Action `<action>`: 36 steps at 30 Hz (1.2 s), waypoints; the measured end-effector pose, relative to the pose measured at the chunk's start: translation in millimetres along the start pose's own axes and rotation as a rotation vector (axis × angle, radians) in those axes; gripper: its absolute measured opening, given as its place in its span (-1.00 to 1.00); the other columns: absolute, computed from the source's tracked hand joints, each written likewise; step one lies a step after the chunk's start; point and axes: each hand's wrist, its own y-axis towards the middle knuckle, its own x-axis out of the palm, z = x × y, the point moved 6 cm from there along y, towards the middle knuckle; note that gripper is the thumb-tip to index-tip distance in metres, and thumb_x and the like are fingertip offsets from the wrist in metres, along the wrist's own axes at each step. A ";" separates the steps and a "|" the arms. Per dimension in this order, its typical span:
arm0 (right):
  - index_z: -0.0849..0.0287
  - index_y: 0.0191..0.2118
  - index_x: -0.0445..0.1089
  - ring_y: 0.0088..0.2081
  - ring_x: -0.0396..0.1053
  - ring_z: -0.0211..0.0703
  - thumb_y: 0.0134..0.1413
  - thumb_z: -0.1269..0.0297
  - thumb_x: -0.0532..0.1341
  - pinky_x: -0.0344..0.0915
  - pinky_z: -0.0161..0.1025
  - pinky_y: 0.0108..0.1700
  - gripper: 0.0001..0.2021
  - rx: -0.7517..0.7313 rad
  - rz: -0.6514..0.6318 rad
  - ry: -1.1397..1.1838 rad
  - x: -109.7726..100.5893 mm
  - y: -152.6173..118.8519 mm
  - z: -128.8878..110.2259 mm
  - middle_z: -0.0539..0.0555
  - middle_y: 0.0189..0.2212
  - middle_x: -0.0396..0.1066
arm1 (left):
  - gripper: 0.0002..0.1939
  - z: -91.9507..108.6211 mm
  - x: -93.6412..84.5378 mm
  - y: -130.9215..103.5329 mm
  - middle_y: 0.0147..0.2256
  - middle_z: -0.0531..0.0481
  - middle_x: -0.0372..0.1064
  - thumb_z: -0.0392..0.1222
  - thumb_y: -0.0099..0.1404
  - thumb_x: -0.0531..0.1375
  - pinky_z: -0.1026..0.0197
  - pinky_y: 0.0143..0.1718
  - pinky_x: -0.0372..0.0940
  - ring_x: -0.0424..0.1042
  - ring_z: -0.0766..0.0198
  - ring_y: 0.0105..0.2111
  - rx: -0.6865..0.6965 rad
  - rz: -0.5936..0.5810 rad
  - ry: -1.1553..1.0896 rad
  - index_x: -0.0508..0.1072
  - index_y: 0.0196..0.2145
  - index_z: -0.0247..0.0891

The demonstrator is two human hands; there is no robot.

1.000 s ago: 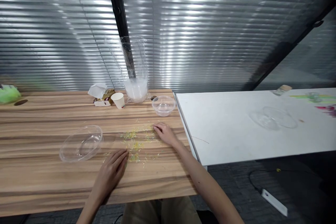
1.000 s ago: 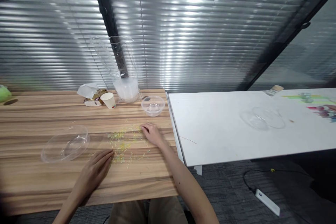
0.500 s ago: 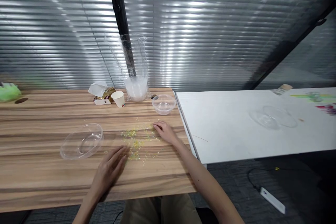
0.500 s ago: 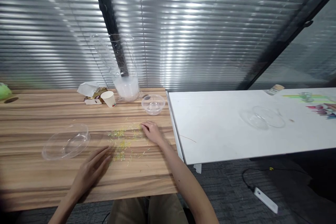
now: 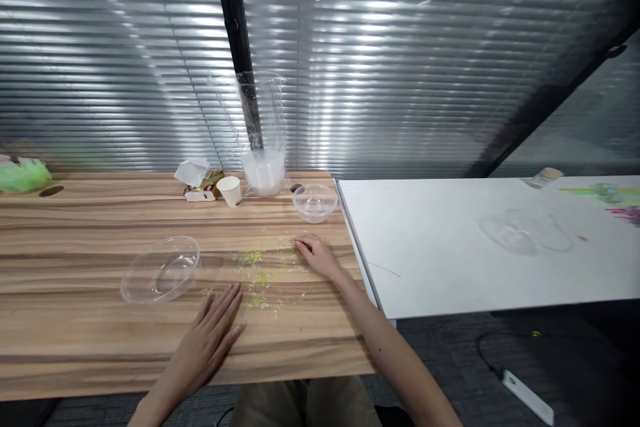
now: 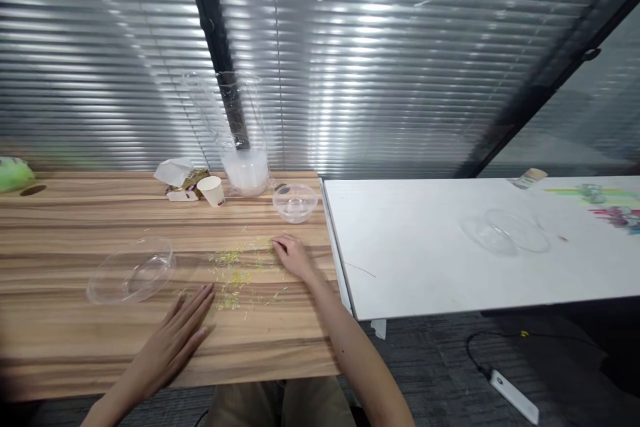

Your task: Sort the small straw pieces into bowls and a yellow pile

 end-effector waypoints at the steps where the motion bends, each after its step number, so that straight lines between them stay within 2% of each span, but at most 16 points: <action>1: 0.19 -0.14 0.49 -0.13 0.42 -0.13 0.28 0.36 0.09 0.29 -0.21 -0.04 -0.78 -0.004 0.002 -0.001 0.3 0.1 0.1 0.12 -0.17 0.50 | -0.38 0.2 -0.1 -0.3 0.29 -0.14 -0.05 -0.05 0.46 -0.11 -0.03 0.28 -0.15 -0.06 0.14 0.29 0.004 0.000 0.015 -0.27 0.35 -0.25; 10: 0.19 -0.15 0.49 -0.15 0.42 -0.13 0.26 0.38 0.11 0.30 -0.23 -0.06 -0.80 -0.047 0.014 -0.017 0.2 0.1 -3.6 0.12 -0.19 0.50 | -0.38 10.6 5.0 10.4 0.29 -0.11 -0.05 -0.03 0.45 -0.11 -0.01 0.30 -0.37 -0.17 0.15 0.32 0.008 0.074 0.076 -0.22 0.35 -0.27; 16: 0.18 -0.18 0.49 -0.19 0.42 -0.13 0.27 0.36 0.09 0.30 -0.21 -0.10 -0.79 -0.077 0.012 -0.034 1.8 -1.3 -4.5 0.11 -0.23 0.51 | -0.35 22.7 6.8 28.6 0.29 -0.10 -0.03 -0.02 0.45 -0.10 0.00 0.31 -0.37 -0.10 0.17 0.30 -0.023 0.106 0.081 -0.27 0.35 -0.26; 20: 0.17 -0.17 0.49 -0.19 0.42 -0.13 0.28 0.34 0.08 0.31 -0.21 -0.10 -0.78 -0.091 0.010 -0.037 2.0 -2.3 -5.6 0.11 -0.23 0.50 | -0.34 23.6 5.3 30.6 0.27 -0.11 0.01 -0.02 0.45 -0.09 0.01 0.31 -0.38 -0.06 0.20 0.29 -0.045 0.144 0.074 -0.28 0.35 -0.28; 27: 0.17 -0.17 0.49 -0.21 0.42 -0.13 0.28 0.33 0.07 0.31 -0.21 -0.11 -0.77 -0.093 0.003 -0.038 3.3 -2.3 -3.7 0.10 -0.25 0.51 | -0.37 16.5 8.3 25.6 0.27 -0.12 0.01 -0.07 0.45 -0.08 -0.04 0.31 -0.30 -0.01 0.18 0.28 -0.117 0.176 0.015 -0.25 0.35 -0.24; 32: 0.18 -0.18 0.49 -0.21 0.44 -0.14 0.27 0.35 0.08 0.32 -0.23 -0.12 -0.78 -0.090 -0.006 -0.037 3.9 -2.5 -2.7 0.10 -0.25 0.52 | -0.39 7.6 18.1 21.4 0.27 -0.16 0.02 -0.07 0.45 -0.10 -0.12 0.29 -0.21 0.01 0.11 0.27 -0.184 0.211 -0.019 -0.22 0.35 -0.21; 36: 0.17 -0.18 0.49 -0.20 0.45 -0.13 0.26 0.33 0.10 0.33 -0.22 -0.10 -0.79 -0.089 -0.004 -0.032 1.6 -3.7 -3.9 0.11 -0.22 0.52 | -0.38 3.2 25.8 19.7 0.29 -0.19 -0.04 -0.06 0.45 -0.11 -0.14 0.26 -0.09 -0.04 0.06 0.29 -0.212 0.211 -0.014 -0.24 0.35 -0.22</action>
